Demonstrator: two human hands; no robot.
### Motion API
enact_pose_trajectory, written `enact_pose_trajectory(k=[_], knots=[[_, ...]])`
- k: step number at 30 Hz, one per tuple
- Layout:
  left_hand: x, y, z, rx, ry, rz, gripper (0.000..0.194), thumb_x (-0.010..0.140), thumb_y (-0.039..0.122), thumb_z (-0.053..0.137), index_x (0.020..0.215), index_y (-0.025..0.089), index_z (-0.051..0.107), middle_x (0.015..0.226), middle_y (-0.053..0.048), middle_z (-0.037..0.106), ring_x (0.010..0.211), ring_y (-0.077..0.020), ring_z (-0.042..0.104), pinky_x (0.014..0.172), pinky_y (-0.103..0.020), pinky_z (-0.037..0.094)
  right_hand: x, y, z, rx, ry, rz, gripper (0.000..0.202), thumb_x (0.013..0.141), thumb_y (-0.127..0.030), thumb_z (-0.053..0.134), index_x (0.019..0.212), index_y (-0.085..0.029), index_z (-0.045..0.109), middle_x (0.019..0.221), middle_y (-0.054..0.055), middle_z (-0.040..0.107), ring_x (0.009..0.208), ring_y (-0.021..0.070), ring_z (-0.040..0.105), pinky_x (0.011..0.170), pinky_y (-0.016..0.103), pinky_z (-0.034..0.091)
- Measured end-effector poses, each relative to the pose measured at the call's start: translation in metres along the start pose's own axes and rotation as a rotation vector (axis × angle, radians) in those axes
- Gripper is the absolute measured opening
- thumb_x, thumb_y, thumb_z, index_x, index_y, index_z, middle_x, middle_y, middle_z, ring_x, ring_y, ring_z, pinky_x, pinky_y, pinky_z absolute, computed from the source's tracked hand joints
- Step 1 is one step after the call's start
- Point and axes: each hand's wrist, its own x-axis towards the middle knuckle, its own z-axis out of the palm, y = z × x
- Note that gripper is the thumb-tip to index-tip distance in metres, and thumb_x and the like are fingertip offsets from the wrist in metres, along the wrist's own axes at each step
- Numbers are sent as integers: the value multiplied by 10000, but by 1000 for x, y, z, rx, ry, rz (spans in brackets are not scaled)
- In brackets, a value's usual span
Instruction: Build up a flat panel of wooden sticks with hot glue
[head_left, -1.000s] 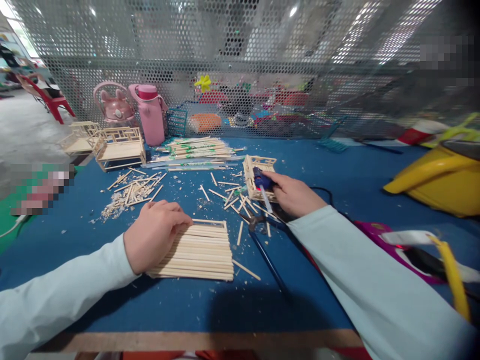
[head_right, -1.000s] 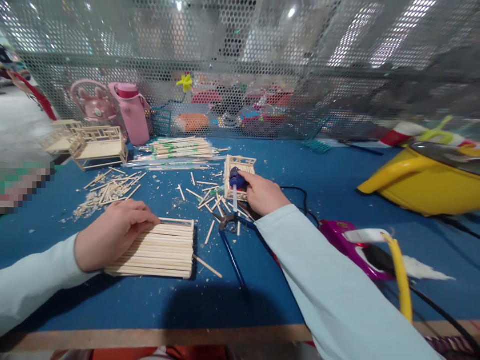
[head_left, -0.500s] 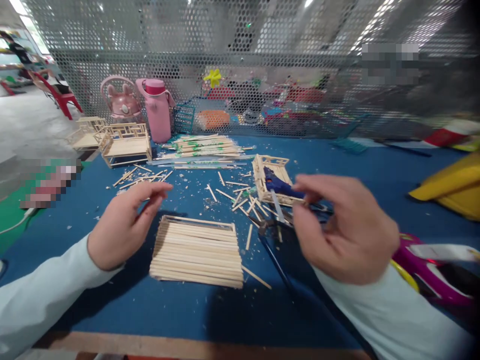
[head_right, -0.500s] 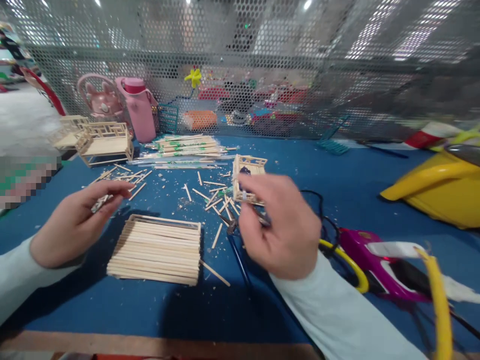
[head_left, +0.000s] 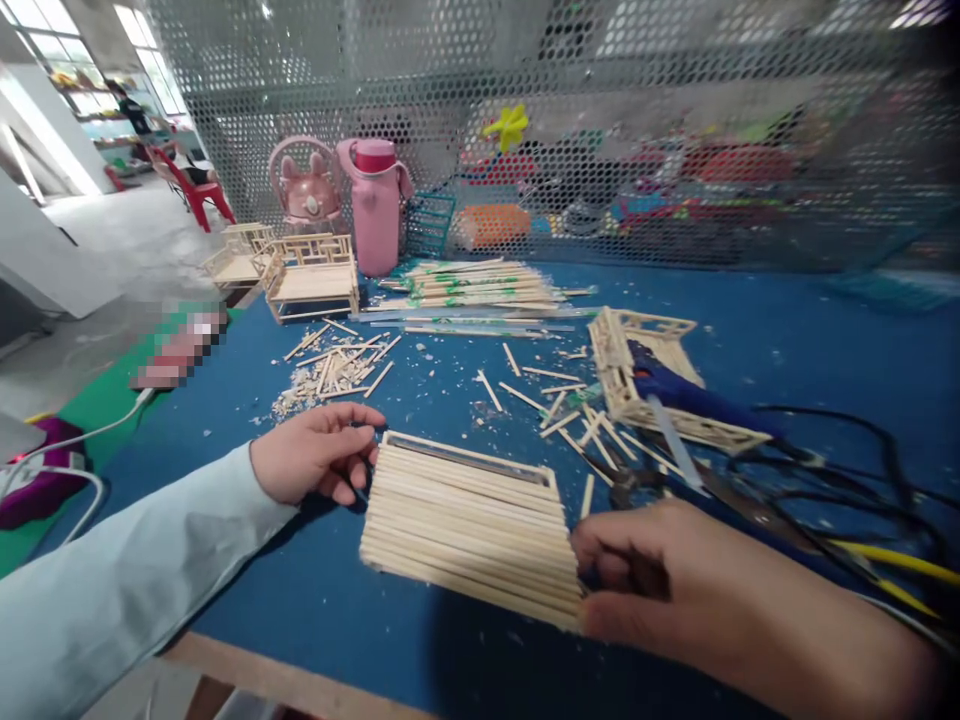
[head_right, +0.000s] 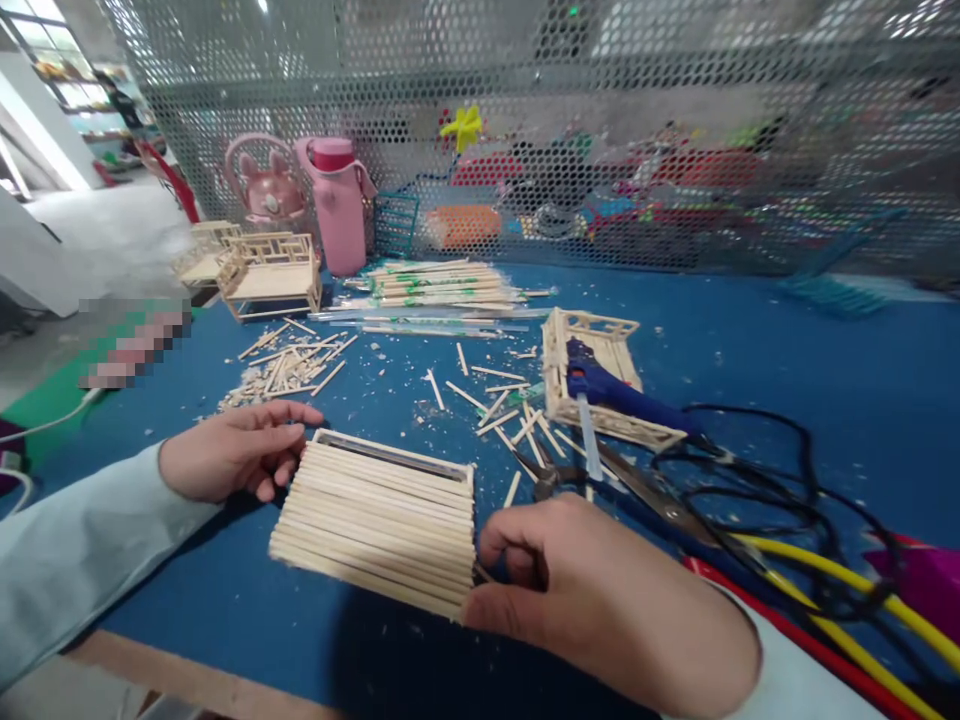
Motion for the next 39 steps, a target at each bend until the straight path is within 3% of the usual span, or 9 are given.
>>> enact_pose_trajectory(k=[10,23,25,29,31,33,36,39], knots=[[4,-6,1,29,1,84,450,666,246,723,1019,143,463,506,80,532,419,-44,482,388,-134,446,0,4,2,37,-7,4,322,712,-468,575,582,-185,492,526,-36,458,490,87,355,435,203,245],[2,-7,4,194,60,119,508,647,350,691,1049,157,448,535,75,490,475,-73,477,429,-178,439,-1,6,5,22,80,-70,386,721,-506,565,540,-182,459,468,-53,405,446,70,316,410,205,209],[0,-9,4,366,142,252,452,690,376,636,1049,162,464,606,49,500,525,-97,496,440,-205,442,-3,6,4,-28,112,-72,439,714,-541,560,509,-182,414,446,-59,367,435,68,293,411,211,192],[-11,-13,6,871,414,755,218,796,310,509,949,166,568,798,-37,558,730,-157,548,590,-279,478,-7,3,2,-92,196,-112,510,706,-582,552,471,-183,338,428,-65,329,430,69,269,426,225,180],[-17,-16,9,1074,452,978,202,823,255,473,957,179,602,974,-78,575,927,-201,546,781,-354,469,-8,1,2,-119,272,-127,499,674,-590,587,501,-188,346,449,-69,351,440,70,284,433,222,189],[-21,-21,14,1229,420,1121,268,826,266,483,1057,189,597,1238,-111,492,1163,-268,434,963,-450,359,-9,0,3,-118,350,-108,429,615,-575,654,630,-198,450,488,-81,396,446,72,324,435,213,207],[-22,-31,19,1382,378,1135,395,829,345,491,1190,193,541,1470,-114,239,1333,-354,178,1048,-549,190,-10,0,3,-88,397,-85,620,553,-544,719,1034,-215,508,531,-96,437,457,87,401,441,203,235],[-19,-38,21,1463,389,1059,395,848,373,451,1210,243,538,1503,-68,174,1354,-372,104,1044,-597,127,-10,1,3,-95,378,-105,729,575,-563,700,1187,-238,475,523,-92,444,456,97,427,455,207,245]])
